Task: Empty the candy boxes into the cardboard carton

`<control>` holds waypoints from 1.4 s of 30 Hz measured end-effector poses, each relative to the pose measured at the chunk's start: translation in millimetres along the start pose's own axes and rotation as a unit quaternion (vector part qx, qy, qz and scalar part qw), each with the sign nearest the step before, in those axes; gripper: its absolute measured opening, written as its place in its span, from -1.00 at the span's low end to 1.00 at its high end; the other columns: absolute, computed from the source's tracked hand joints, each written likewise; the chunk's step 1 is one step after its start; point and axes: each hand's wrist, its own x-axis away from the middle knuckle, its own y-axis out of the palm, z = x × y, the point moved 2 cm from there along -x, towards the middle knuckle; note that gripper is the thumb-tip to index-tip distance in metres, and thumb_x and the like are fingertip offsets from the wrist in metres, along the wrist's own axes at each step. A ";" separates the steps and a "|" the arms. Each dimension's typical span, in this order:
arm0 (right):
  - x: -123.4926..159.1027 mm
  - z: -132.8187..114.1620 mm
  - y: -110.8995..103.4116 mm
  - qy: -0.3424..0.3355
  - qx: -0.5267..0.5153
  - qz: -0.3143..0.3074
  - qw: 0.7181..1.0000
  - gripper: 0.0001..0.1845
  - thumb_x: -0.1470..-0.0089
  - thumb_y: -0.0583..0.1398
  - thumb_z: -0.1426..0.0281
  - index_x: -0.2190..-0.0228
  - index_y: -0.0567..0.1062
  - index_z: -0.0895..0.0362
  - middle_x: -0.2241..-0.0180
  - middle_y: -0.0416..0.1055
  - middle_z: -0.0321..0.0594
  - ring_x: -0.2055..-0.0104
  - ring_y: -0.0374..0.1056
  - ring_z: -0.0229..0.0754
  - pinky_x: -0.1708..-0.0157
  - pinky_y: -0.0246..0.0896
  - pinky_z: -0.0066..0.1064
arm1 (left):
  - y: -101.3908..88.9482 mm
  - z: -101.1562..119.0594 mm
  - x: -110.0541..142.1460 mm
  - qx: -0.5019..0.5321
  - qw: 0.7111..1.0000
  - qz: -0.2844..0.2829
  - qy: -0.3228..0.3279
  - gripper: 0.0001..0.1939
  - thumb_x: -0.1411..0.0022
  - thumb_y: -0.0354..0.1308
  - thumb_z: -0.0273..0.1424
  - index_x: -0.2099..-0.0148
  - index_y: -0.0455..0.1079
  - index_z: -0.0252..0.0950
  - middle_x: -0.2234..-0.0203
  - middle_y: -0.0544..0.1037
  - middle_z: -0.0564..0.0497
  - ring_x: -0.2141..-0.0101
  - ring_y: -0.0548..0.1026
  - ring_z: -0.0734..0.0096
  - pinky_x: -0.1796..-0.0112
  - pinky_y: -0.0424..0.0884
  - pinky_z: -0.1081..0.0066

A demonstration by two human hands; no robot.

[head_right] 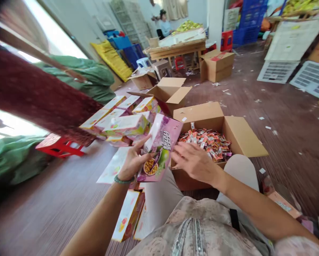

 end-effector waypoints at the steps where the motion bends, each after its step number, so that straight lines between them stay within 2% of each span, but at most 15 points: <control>1: -14.0 -3.7 1.3 -0.035 0.011 -0.025 0.999 -0.73 -0.50 0.13 0.35 -0.10 0.53 0.12 -0.11 0.56 -0.06 -0.23 0.36 0.00 -0.24 0.24 -0.12 | 12.5 12.3 -0.8 0.031 0.999 -0.039 0.022 -0.09 0.03 0.41 -0.20 -0.40 0.46 -0.29 -0.16 0.59 -0.11 -0.12 0.51 -0.03 -0.20 0.40 0.12; 4: -23.4 -5.2 0.0 -0.082 0.015 -0.126 0.988 -0.83 -0.46 0.13 0.44 0.12 0.55 0.13 0.13 0.57 -0.09 -0.01 0.37 -0.01 -0.12 0.21 -0.12 | 39.9 29.8 -2.0 0.045 0.992 -0.112 0.039 -0.09 0.12 0.44 -0.24 -0.36 0.52 -0.24 -0.20 0.57 -0.12 -0.21 0.45 -0.10 -0.27 0.33 0.08; 8: -3.4 -3.0 -3.3 -0.071 -0.048 -0.219 0.972 -0.82 -0.39 0.14 0.54 0.27 0.52 0.16 0.34 0.48 -0.14 0.26 0.32 -0.08 0.13 0.17 -0.22 | 70.3 19.5 -7.5 0.092 0.978 -0.188 0.001 -0.06 0.17 0.47 -0.25 -0.33 0.52 -0.31 -0.22 0.56 -0.20 -0.21 0.44 -0.14 -0.32 0.26 0.01; 15: 4.9 -17.5 1.3 0.077 -0.262 -0.133 0.953 -0.68 -0.39 0.15 0.38 0.46 0.43 0.09 0.47 0.41 -0.23 0.42 0.23 -0.15 0.40 0.00 -0.28 | 122.0 -4.9 6.0 0.281 0.809 -0.511 -0.078 -0.19 0.08 0.24 -0.23 -0.28 0.54 -0.27 -0.12 0.63 -0.18 -0.17 0.48 -0.21 -0.05 0.49 0.03; 17: -2.4 -3.3 -2.2 0.199 -0.390 -0.060 0.897 -0.58 -0.45 0.09 0.26 0.50 0.35 0.06 0.52 0.33 -0.29 0.47 0.17 -0.20 0.43 0.01 -0.32 | 122.9 -5.2 -0.1 0.274 0.783 -0.554 -0.076 -0.24 0.08 0.22 -0.28 -0.24 0.56 -0.26 -0.14 0.61 -0.15 -0.23 0.43 -0.25 -0.09 0.48 0.01; 20: -15.8 40.8 -2.1 0.396 -0.557 0.092 0.724 -0.42 -0.39 0.13 -0.09 0.50 0.22 0.04 0.59 0.09 -0.42 0.55 -0.01 -0.28 0.51 -0.01 -0.41 | 129.8 0.0 -18.4 0.346 0.779 -0.521 -0.047 -0.23 0.14 0.27 -0.39 -0.23 0.53 -0.19 -0.21 0.54 -0.09 -0.34 0.31 -0.22 -0.27 0.33 0.00; 22: -22.2 71.6 6.5 0.479 -0.569 0.200 0.638 -0.27 -0.15 0.28 -0.28 0.52 0.15 0.03 0.58 -0.02 -0.47 0.55 -0.12 -0.33 0.55 -0.05 -0.46 | 147.2 2.5 -22.4 0.419 0.780 -0.463 -0.040 -0.29 0.12 0.35 -0.41 -0.18 0.49 -0.15 -0.23 0.49 -0.06 -0.33 0.32 -0.12 -0.31 0.28 0.06; 25: -20.6 99.3 34.1 0.544 -0.537 0.273 0.584 -0.16 0.11 0.40 -0.35 0.55 0.12 0.03 0.59 -0.07 -0.50 0.55 -0.17 -0.36 0.59 -0.11 -0.49 | 191.2 1.0 -2.0 0.471 0.763 -0.432 -0.100 -0.25 0.02 0.47 -0.28 -0.24 0.38 -0.09 -0.25 0.44 -0.07 -0.25 0.42 -0.03 -0.27 0.35 0.09; 28: -4.0 109.1 65.3 0.581 -0.538 0.269 0.548 -0.14 0.15 0.41 -0.36 0.57 0.12 0.04 0.60 -0.05 -0.51 0.57 -0.17 -0.39 0.60 -0.15 -0.50 | 228.9 -1.4 24.2 0.486 0.767 -0.380 -0.175 0.08 0.01 0.55 -0.15 -0.48 0.15 0.00 -0.34 0.39 -0.13 -0.28 0.42 -0.06 -0.28 0.35 0.03; 30: 10.6 116.8 76.4 0.591 -0.543 0.264 0.535 -0.13 0.15 0.42 -0.37 0.57 0.12 0.04 0.62 -0.04 -0.52 0.59 -0.17 -0.39 0.61 -0.19 -0.48 | 240.6 -1.8 27.6 0.476 0.785 -0.336 -0.209 0.08 -0.03 0.54 -0.05 -0.52 0.17 -0.01 -0.36 0.40 -0.15 -0.30 0.40 -0.08 -0.29 0.33 0.04; 32: 23.1 128.9 75.8 0.586 -0.551 0.247 0.540 -0.14 0.13 0.40 -0.38 0.57 0.11 0.03 0.63 -0.06 -0.52 0.61 -0.19 -0.38 0.62 -0.24 -0.46 | 243.8 -2.5 18.8 0.443 0.798 -0.330 -0.241 -0.03 -0.02 0.51 0.06 -0.42 0.37 -0.11 -0.30 0.49 -0.18 -0.26 0.45 -0.10 -0.22 0.39 0.10; 34: 31.4 141.7 64.0 0.569 -0.543 0.201 0.584 -0.16 0.03 0.33 -0.40 0.56 0.12 0.03 0.63 -0.04 -0.51 0.60 -0.17 -0.37 0.60 -0.21 -0.44 | 242.3 -3.7 5.0 0.403 0.801 -0.350 -0.272 -0.14 0.05 0.54 0.07 -0.25 0.54 -0.21 -0.15 0.61 -0.21 -0.08 0.57 -0.06 -0.04 0.50 0.19; 37: 34.7 145.2 35.4 0.483 -0.469 0.041 0.738 -0.24 -0.18 0.22 -0.35 0.54 0.24 0.06 0.59 0.11 -0.42 0.54 0.00 -0.33 0.48 -0.06 -0.41 | 237.3 0.3 -10.2 0.365 0.807 -0.394 -0.245 -0.32 0.06 0.58 -0.11 -0.09 0.62 -0.29 0.10 0.70 -0.13 0.27 0.59 0.21 0.26 0.48 0.35; 39: 33.5 128.9 18.3 0.354 -0.376 -0.106 0.850 -0.28 -0.20 0.25 -0.30 0.50 0.35 0.09 0.52 0.27 -0.34 0.46 0.13 -0.27 0.38 0.03 -0.36 | 233.6 8.6 -13.3 0.352 0.831 -0.397 -0.170 -0.50 0.01 0.56 -0.17 0.05 0.63 -0.31 0.26 0.68 -0.06 0.37 0.52 0.33 0.30 0.43 0.40; 42: 37.8 86.2 3.4 0.127 -0.227 -0.294 0.919 -0.35 -0.19 0.32 -0.23 0.39 0.51 0.14 0.35 0.46 -0.16 0.28 0.31 -0.11 0.17 0.16 -0.22 | 230.4 23.5 -10.7 0.322 0.868 -0.370 -0.080 -0.63 -0.07 0.48 -0.13 0.32 0.55 -0.33 0.46 0.56 0.01 0.39 0.43 0.34 0.29 0.39 0.40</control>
